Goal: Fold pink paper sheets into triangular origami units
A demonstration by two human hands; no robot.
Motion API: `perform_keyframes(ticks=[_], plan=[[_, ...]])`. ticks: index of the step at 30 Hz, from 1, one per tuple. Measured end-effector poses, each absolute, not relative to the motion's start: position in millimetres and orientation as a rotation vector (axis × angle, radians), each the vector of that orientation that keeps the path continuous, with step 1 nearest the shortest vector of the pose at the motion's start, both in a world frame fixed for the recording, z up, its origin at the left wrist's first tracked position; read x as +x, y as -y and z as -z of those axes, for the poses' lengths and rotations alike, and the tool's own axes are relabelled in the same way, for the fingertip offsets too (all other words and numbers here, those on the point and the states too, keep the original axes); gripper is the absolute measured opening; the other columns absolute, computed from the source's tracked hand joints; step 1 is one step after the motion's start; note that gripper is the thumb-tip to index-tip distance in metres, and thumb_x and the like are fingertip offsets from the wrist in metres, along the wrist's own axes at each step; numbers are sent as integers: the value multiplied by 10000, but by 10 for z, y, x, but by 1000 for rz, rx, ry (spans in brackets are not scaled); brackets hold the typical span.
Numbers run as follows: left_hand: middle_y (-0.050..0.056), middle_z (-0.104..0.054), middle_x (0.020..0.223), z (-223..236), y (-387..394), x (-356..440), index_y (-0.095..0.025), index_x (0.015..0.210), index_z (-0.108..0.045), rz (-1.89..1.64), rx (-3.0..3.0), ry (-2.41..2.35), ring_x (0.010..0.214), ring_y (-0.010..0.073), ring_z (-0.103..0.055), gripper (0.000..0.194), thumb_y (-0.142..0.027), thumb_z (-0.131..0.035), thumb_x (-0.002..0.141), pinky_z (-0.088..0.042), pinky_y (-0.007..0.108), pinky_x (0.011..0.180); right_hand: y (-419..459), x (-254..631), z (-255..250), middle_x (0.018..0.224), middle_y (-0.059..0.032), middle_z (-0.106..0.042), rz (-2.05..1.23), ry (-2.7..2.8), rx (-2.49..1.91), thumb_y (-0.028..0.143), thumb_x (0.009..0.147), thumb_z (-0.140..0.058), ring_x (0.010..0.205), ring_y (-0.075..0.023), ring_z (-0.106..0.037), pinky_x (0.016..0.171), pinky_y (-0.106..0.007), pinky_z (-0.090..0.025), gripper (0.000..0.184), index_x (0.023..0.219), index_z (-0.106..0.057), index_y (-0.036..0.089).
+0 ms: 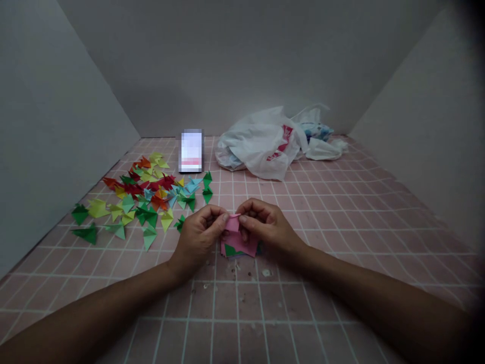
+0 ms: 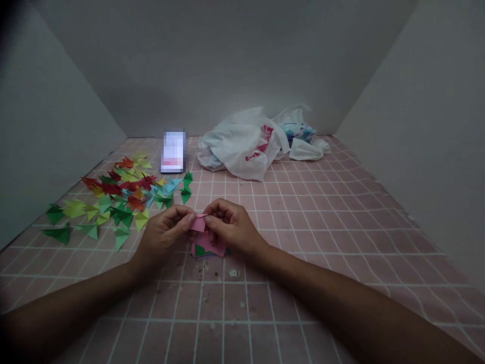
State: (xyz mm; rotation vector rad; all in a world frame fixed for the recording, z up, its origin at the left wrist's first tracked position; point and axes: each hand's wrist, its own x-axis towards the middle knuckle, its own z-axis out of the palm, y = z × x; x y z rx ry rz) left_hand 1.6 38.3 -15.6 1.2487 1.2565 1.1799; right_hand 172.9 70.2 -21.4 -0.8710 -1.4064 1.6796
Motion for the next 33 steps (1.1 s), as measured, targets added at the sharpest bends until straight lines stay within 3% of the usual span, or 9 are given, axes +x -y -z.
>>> perform_keyframes(ticks=[17, 22, 33], plan=[[8, -639, 718, 149, -368, -21, -147, 814, -672, -1104, 1334, -1204, 654, 123, -589, 223, -358, -623, 864, -473, 224, 618, -693, 1718, 244, 478, 55, -568, -1765, 1369, -937, 393, 829, -655, 381, -91, -492, 398, -204, -379, 241, 731, -573, 188], [14, -659, 664, 154, -380, -33, -150, 802, -653, -1036, 1187, -1131, 610, 137, -622, 289, -425, -620, 885, -513, 238, 596, -713, 1719, 239, 488, 61, -560, -1698, 1378, -951, 365, 810, -672, 406, -78, -494, 416, -189, -369, 225, 728, -580, 177], [15, -664, 616, 181, -387, -13, -146, 777, -654, -1045, 1126, -1168, 545, 122, -613, 264, -403, -685, 829, -515, 225, 530, -710, 1720, 234, 485, 71, -525, -1662, 1399, -972, 362, 834, -651, 406, -85, -472, 414, -207, -358, 206, 757, -567, 191]])
